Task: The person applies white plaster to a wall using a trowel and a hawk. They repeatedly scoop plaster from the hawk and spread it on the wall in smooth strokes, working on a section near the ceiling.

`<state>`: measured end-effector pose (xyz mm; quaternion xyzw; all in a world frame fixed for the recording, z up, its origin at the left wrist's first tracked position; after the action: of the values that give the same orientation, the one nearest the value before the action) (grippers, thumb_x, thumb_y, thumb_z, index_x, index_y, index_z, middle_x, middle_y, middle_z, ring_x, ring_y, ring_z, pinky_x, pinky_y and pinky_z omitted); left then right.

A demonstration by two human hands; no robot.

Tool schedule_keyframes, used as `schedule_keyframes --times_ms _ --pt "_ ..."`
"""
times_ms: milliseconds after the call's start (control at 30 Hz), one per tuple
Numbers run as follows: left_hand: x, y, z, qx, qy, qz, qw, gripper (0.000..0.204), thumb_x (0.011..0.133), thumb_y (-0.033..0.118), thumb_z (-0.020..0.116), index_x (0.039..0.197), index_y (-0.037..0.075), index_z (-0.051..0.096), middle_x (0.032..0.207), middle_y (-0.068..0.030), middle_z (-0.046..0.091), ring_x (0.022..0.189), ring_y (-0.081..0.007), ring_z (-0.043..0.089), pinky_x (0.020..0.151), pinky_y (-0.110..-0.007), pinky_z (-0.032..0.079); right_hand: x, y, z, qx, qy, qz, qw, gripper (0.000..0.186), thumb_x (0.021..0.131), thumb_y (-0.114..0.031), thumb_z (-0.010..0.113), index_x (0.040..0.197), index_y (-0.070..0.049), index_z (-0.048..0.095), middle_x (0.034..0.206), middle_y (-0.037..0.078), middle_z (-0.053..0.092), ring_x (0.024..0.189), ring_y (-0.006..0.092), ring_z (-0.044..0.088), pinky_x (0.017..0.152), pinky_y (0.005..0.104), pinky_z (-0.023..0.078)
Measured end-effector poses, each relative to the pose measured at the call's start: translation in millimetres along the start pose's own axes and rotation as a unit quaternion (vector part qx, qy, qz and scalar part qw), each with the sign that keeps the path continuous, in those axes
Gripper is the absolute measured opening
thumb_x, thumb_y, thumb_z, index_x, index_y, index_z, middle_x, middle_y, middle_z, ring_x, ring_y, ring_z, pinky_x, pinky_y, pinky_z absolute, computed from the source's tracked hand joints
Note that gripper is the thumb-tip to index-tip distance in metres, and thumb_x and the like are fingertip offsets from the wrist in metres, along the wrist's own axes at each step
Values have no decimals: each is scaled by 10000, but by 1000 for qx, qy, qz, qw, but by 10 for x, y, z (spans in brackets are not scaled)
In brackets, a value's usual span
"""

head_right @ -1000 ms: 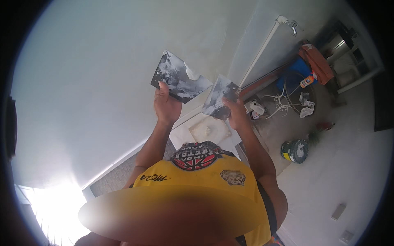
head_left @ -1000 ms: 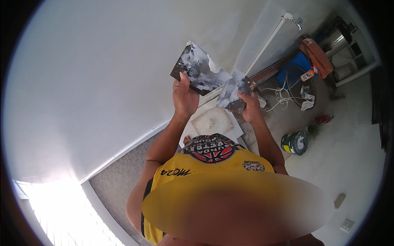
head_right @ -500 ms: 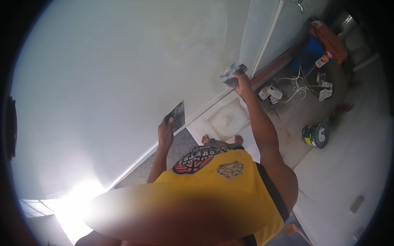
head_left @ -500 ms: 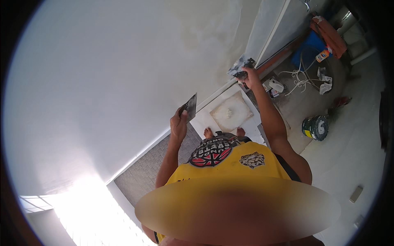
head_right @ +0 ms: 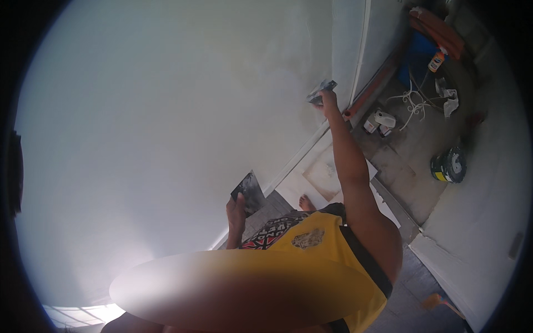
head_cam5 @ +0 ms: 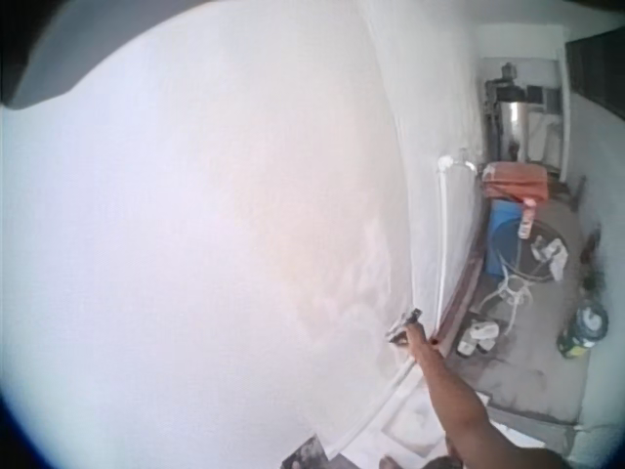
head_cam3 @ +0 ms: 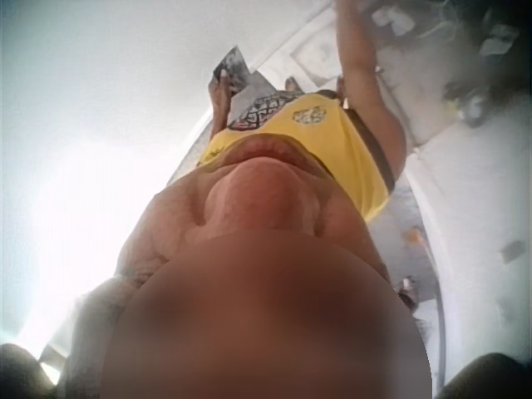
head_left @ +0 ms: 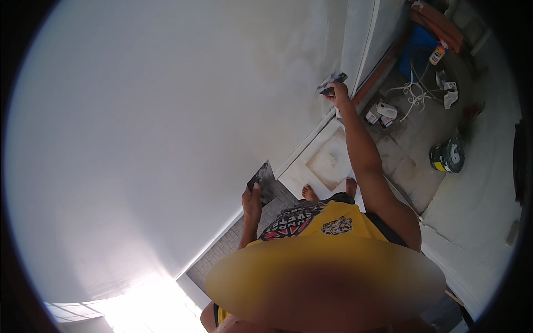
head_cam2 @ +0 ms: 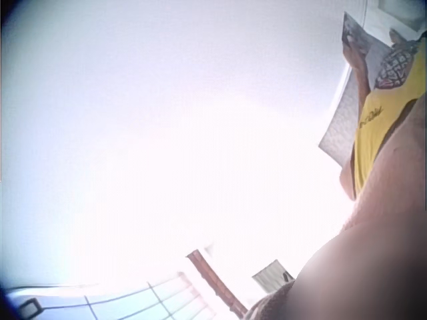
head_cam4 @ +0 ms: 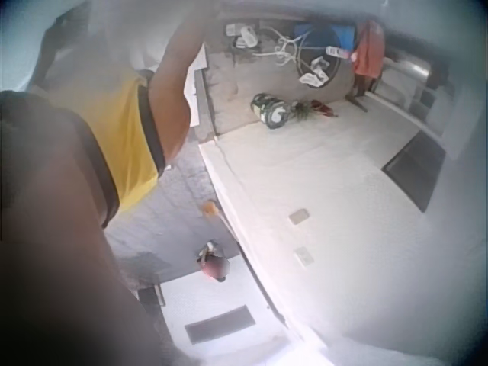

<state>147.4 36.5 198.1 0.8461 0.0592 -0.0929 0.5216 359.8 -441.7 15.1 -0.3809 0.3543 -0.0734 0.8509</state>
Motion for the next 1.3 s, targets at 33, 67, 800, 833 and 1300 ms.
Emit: schedule_keyframes --times_ms 33,67,800,833,1300 --pt "30 8 -11 -18 -13 4 1000 316 1081 278 532 1149 -9 643 847 42 559 773 -84 488 684 -277 427 16 -103 65 -2 5 -53 999 284 887 -133 621 1160 -67 582 1038 92 647 909 263 677 617 473 604" --pt "64 32 -22 -24 -19 17 999 319 1081 281 531 1147 -10 643 848 42 559 773 -86 488 687 -278 429 -5 -258 174 -8 24 -101 995 238 896 -139 619 1121 -68 589 991 90 652 827 252 675 576 440 593" --pt "175 77 -70 -82 -79 -19 993 459 1095 312 495 1334 -67 594 1225 -117 679 1109 -196 616 998 -346 461 -10 191 35 -15 73 -33 997 289 896 -182 654 1169 -92 627 1049 100 655 938 278 656 684 528 559" --pt "183 46 -83 -67 -80 -30 994 458 1095 313 494 1332 -66 594 1219 -117 681 1101 -196 618 994 -347 463 119 315 52 22 48 19 998 282 895 -188 663 1159 -94 628 1050 96 649 950 273 649 684 526 558" --pt "187 48 -36 -125 -104 18 987 433 1090 315 523 1321 -43 601 1186 -113 694 1065 -195 643 958 -337 490 -2308 -2534 1778 -371 156 -552 730 533 890 -171 557 1420 -146 614 1365 168 612 1135 366 660 949 503 540"
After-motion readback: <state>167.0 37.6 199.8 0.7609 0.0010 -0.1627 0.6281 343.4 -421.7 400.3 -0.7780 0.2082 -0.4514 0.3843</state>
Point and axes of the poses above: each hand's wrist, its own x-axis towards the middle knuckle, its own z-axis out of the palm, y = z × x, the point moved 7 cm from there along x, towards the middle knuckle
